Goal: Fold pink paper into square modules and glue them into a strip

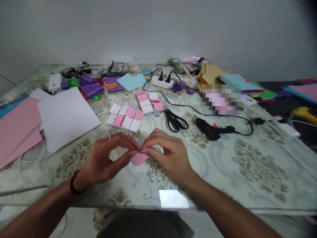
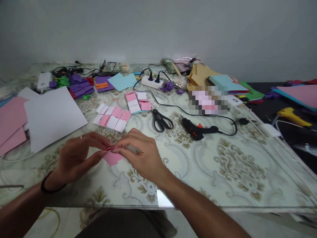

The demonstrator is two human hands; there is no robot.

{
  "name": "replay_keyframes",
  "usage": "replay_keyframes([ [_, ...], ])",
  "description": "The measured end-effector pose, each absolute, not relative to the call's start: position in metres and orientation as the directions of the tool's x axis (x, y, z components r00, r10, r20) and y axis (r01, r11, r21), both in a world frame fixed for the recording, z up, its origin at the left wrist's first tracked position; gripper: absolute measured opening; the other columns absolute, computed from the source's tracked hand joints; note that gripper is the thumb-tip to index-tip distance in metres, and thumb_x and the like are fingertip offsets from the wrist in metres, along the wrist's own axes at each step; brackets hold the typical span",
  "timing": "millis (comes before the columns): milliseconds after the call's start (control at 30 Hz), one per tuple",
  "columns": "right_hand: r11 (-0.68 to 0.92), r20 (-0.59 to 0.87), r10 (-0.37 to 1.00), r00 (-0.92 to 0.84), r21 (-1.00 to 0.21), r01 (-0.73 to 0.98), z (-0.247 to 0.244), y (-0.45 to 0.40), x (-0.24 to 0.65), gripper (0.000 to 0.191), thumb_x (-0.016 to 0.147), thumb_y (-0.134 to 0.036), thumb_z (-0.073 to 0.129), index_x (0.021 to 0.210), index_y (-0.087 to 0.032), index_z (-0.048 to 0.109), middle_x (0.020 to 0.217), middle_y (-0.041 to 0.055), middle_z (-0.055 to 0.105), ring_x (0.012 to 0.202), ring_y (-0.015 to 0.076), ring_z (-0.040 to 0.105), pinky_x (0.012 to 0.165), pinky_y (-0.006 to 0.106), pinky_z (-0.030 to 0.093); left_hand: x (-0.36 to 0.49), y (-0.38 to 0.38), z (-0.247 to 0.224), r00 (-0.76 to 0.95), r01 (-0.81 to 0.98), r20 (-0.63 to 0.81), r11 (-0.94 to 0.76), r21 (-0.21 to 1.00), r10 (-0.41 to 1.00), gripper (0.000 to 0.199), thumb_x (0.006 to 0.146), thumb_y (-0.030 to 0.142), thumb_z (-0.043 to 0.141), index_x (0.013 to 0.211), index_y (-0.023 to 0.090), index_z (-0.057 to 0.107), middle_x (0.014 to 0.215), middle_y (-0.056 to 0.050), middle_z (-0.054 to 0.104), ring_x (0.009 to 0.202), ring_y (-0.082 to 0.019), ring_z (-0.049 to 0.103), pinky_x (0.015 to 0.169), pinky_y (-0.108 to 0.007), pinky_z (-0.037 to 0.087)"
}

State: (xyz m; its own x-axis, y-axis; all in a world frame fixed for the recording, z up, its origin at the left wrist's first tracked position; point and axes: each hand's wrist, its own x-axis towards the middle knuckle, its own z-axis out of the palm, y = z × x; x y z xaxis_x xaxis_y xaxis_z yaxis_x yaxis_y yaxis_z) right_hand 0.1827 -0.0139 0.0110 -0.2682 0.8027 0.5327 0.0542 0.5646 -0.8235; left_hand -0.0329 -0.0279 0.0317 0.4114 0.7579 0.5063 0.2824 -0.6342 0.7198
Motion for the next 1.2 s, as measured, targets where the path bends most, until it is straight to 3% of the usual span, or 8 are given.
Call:
replay_keyframes([
  [267, 0.482, 0.458, 0.839, -0.294, -0.876, 0.01, 0.01, -0.013, 0.183, 0.009, 0.094, -0.031, 0.076, 0.089, -0.026, 0.082, 0.076, 0.0021, 0.072, 0.073, 0.0167, 0.066, 0.067, 0.033, 0.053, -0.028, -0.034, 0.032, 0.345, 0.278, 0.497, -0.593, 0.756, 0.796, 0.011, 0.094, 0.012, 0.07, 0.094, 0.024, 0.072, 0.096, -0.003, 0.078, 0.086, -0.017, 0.075, 0.073, -0.031, 0.061],
  [400, 0.469, 0.442, 0.84, -0.315, -0.883, 0.013, 0.01, -0.011, 0.183, 0.012, 0.094, -0.035, 0.077, 0.087, -0.025, 0.082, 0.075, 0.0019, 0.072, 0.071, 0.0165, 0.066, 0.066, 0.032, 0.053, -0.028, -0.032, 0.027, 0.314, 0.281, 0.527, -0.607, 0.743, 0.79, 0.02, 0.09, 0.015, 0.077, 0.106, 0.023, 0.069, 0.096, -0.004, 0.078, 0.087, -0.018, 0.075, 0.075, -0.031, 0.062],
  [500, 0.513, 0.466, 0.8, -0.378, -0.858, 0.029, 0.01, -0.011, 0.183, 0.014, 0.095, -0.033, 0.075, 0.088, -0.024, 0.082, 0.074, 0.0018, 0.071, 0.072, 0.0161, 0.065, 0.066, 0.031, 0.053, -0.029, -0.03, 0.028, 0.353, 0.321, 0.503, -0.607, 0.727, 0.789, 0.027, 0.088, 0.019, 0.08, 0.113, 0.023, 0.069, 0.097, -0.004, 0.078, 0.086, -0.017, 0.074, 0.071, -0.027, 0.063],
  [667, 0.562, 0.492, 0.757, -0.43, -0.826, 0.042, 0.011, -0.01, 0.183, 0.015, 0.098, -0.033, 0.072, 0.089, -0.026, 0.082, 0.076, 0.0019, 0.073, 0.072, 0.0167, 0.064, 0.067, 0.033, 0.053, -0.031, -0.025, 0.036, 0.428, 0.365, 0.493, -0.644, 0.672, 0.757, 0.004, 0.092, 0.021, 0.076, 0.093, 0.024, 0.075, 0.089, -0.002, 0.079, 0.079, -0.016, 0.074, 0.07, -0.028, 0.061],
  [800, 0.583, 0.503, 0.738, -0.45, -0.811, 0.049, 0.013, -0.009, 0.186, 0.018, 0.099, -0.035, 0.07, 0.09, -0.026, 0.083, 0.076, 0.0026, 0.074, 0.072, 0.017, 0.064, 0.067, 0.033, 0.054, -0.032, -0.025, 0.039, 0.441, 0.407, 0.424, -0.598, 0.691, 0.791, 0.004, 0.092, 0.026, 0.076, 0.089, 0.025, 0.074, 0.086, -0.001, 0.08, 0.077, -0.016, 0.074, 0.069, -0.029, 0.06],
  [1200, 0.726, 0.579, 0.61, -0.541, -0.682, 0.088, 0.008, -0.006, 0.189, 0.016, 0.101, -0.023, 0.066, 0.093, -0.023, 0.08, 0.081, 0.0037, 0.076, 0.076, 0.0178, 0.064, 0.073, 0.035, 0.055, -0.032, -0.025, 0.031, 0.509, 0.409, 0.325, -0.556, 0.724, 0.797, 0.014, 0.089, 0.009, 0.071, 0.086, 0.021, 0.065, 0.085, 0.002, 0.069, 0.075, -0.012, 0.064, 0.07, -0.025, 0.05],
])
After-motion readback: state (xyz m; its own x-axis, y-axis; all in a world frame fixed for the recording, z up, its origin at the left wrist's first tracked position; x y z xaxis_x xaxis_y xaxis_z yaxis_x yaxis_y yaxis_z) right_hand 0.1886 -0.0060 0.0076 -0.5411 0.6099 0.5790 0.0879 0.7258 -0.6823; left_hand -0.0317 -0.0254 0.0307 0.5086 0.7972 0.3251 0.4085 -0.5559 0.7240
